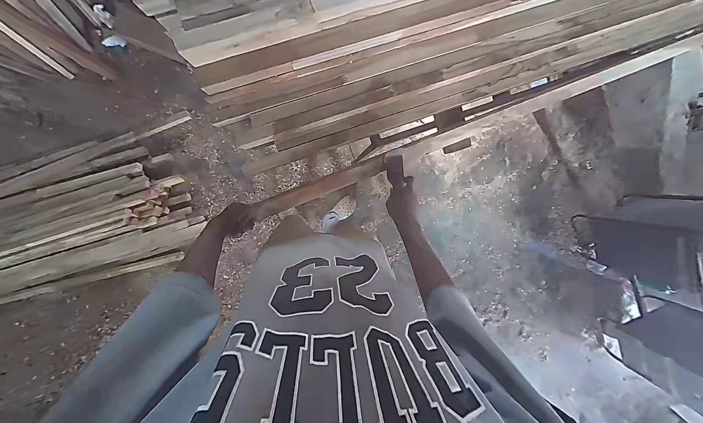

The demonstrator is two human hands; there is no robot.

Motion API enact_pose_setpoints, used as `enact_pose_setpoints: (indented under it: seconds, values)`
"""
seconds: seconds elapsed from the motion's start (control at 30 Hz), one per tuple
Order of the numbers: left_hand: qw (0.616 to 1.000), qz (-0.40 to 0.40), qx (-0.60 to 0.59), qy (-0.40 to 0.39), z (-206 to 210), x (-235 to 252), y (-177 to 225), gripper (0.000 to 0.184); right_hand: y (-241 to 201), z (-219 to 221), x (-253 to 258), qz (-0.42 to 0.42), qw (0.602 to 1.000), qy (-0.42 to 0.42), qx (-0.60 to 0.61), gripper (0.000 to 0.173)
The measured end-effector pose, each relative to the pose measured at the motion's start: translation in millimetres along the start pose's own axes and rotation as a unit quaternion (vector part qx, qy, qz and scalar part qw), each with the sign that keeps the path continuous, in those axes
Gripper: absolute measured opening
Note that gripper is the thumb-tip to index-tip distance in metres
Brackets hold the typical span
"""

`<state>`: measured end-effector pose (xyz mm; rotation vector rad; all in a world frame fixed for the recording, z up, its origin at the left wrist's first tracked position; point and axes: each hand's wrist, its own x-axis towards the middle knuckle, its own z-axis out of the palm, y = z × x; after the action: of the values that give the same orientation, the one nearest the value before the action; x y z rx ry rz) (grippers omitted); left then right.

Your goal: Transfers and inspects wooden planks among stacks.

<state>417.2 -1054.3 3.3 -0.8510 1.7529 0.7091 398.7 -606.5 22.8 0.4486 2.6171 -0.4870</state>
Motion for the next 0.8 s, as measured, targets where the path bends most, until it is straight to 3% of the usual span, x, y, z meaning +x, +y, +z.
enact_pose_setpoints:
  seconds: [0.03,0.1,0.2,0.27,0.4,0.47,0.57,0.63,0.7,0.8]
  values:
    - [1.000,-0.003,-0.005,0.006,-0.9,-1.4,5.2,0.028,-3.7,-10.1,-6.8,0.016,0.999,-0.032,-0.031,0.070]
    - [1.000,-0.006,0.025,0.015,2.8,5.5,2.8,0.027,0.4,-29.7,-17.1,0.032,0.997,-0.058,-0.048,0.061]
    - [0.995,0.005,0.089,0.032,4.6,11.7,-3.7,0.030,3.5,-49.5,-2.2,0.027,0.999,0.004,0.047,0.047]
    - [0.998,0.003,0.050,0.044,6.3,12.2,-6.9,0.032,-3.3,-46.4,20.5,0.037,0.991,0.018,0.125,0.048]
    - [0.997,-0.014,-0.026,0.064,9.4,16.3,-8.5,0.033,-37.6,-28.3,-2.4,0.035,0.978,-0.100,0.177,0.058]
    - [0.998,0.000,0.006,0.058,10.0,12.7,-10.4,0.032,-38.4,-19.0,-22.9,0.039,0.959,-0.168,0.225,0.054]
    - [0.995,-0.003,-0.084,0.058,12.5,21.2,-17.7,0.035,-23.3,-35.5,-30.0,0.059,0.929,-0.217,0.295,0.057]
    - [0.989,-0.018,-0.131,0.062,16.3,23.4,-21.3,0.038,-3.3,-62.2,-20.0,0.004,0.950,-0.199,0.242,0.060]
    - [0.981,-0.038,-0.174,0.074,23.6,19.7,-23.8,0.045,12.3,-97.6,1.0,-0.098,0.985,-0.117,0.077,0.066]
    - [0.979,-0.038,-0.176,0.091,28.2,10.4,-23.5,0.049,13.2,-136.2,43.5,-0.251,0.956,-0.013,-0.150,0.071]
